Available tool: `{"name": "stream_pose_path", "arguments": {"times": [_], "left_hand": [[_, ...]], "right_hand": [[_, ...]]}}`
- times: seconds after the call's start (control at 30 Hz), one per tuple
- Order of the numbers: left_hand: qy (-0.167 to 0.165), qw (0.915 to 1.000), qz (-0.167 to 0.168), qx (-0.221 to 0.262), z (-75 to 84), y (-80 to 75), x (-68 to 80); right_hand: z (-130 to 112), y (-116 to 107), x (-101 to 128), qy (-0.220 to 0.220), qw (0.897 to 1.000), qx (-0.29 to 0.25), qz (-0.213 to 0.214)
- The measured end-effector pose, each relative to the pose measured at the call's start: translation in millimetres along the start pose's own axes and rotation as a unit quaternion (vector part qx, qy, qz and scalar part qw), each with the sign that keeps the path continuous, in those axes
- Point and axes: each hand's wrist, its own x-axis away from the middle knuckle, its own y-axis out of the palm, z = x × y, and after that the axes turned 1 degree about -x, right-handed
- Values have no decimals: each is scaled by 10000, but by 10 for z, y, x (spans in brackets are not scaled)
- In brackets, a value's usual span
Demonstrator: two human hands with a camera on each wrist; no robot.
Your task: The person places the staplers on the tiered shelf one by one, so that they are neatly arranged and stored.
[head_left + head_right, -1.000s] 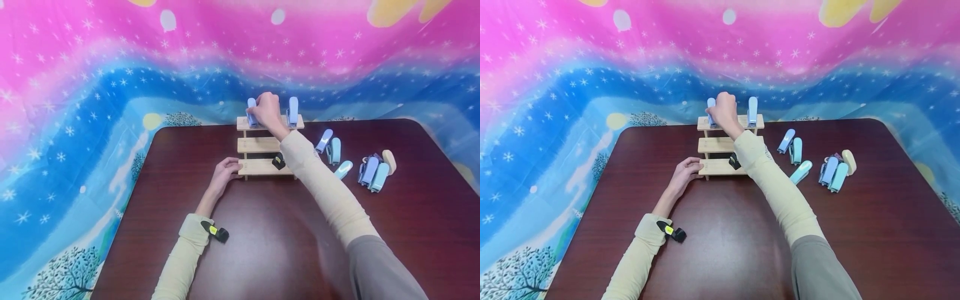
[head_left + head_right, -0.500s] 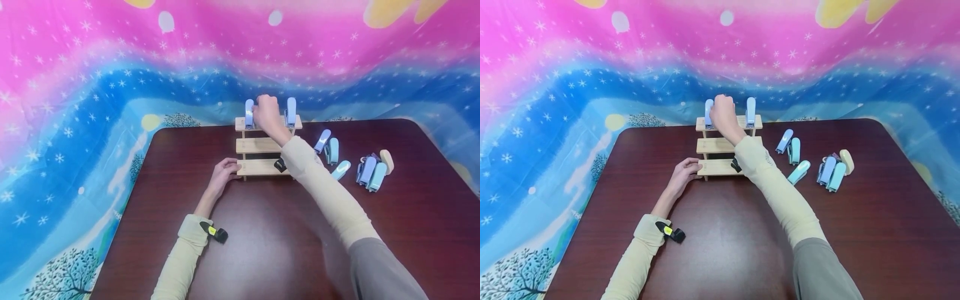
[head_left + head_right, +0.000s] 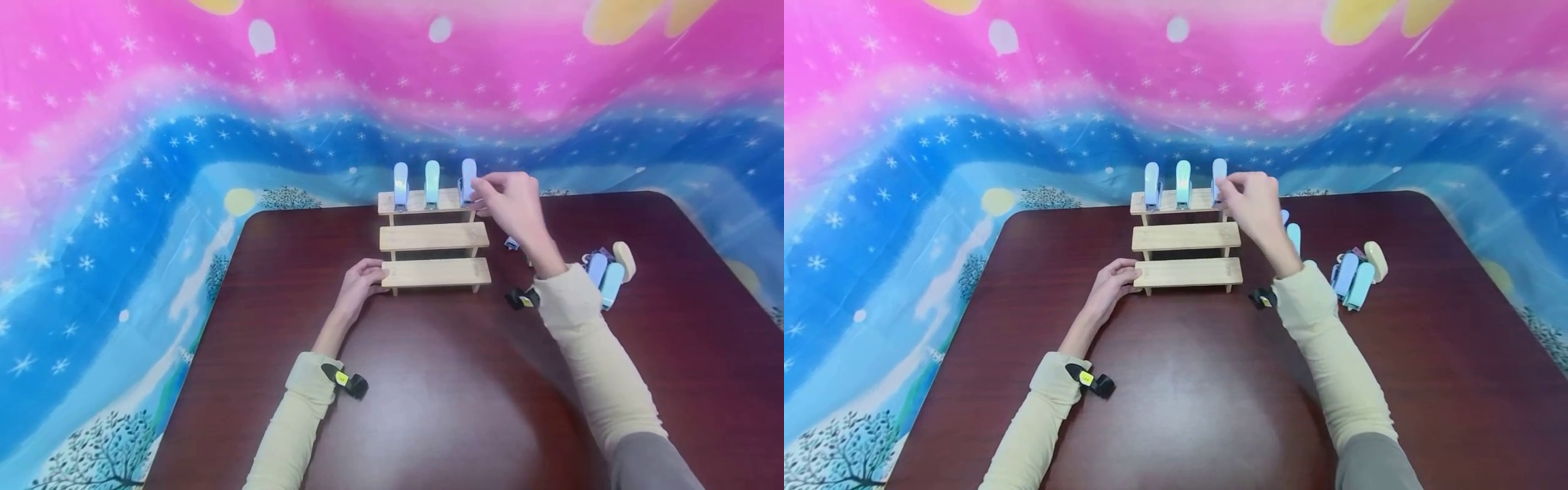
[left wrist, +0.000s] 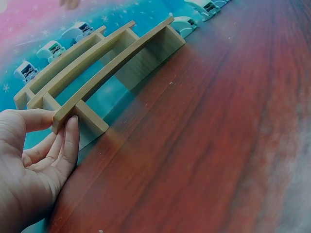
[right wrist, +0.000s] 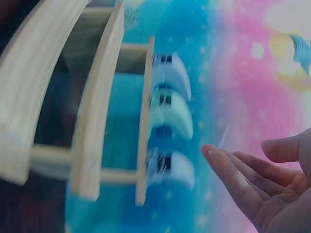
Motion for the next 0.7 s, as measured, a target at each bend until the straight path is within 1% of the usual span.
{"name": "stream_pose_path", "arguments": {"times": [0.07, 0.2, 0.27, 0.3, 0.47, 0.6, 0.7], "left_hand": [[-30, 10000, -64, -18, 33, -2, 25], [30, 10000, -24, 22, 15, 3, 20], [80, 10000, 35, 41, -1, 6, 24], [97, 9999, 61, 61, -33, 1, 4], [104, 9999, 52, 15, -41, 4, 0], [119, 9999, 68, -16, -36, 2, -2], [121, 9999, 64, -41, -39, -3, -6]], "right_hand": [[90, -108, 58, 186, 9997, -141, 56], [259, -294, 167, 477, 9977, -396, 261], [353, -362, 217, 545, 9964, -523, 377], [400, -393, 239, 586, 9954, -609, 449], [632, -522, 340, 865, 9888, -1001, 696], [773, -600, 383, 1092, 9858, -1046, 736], [854, -650, 401, 1212, 9862, -855, 738]]}}
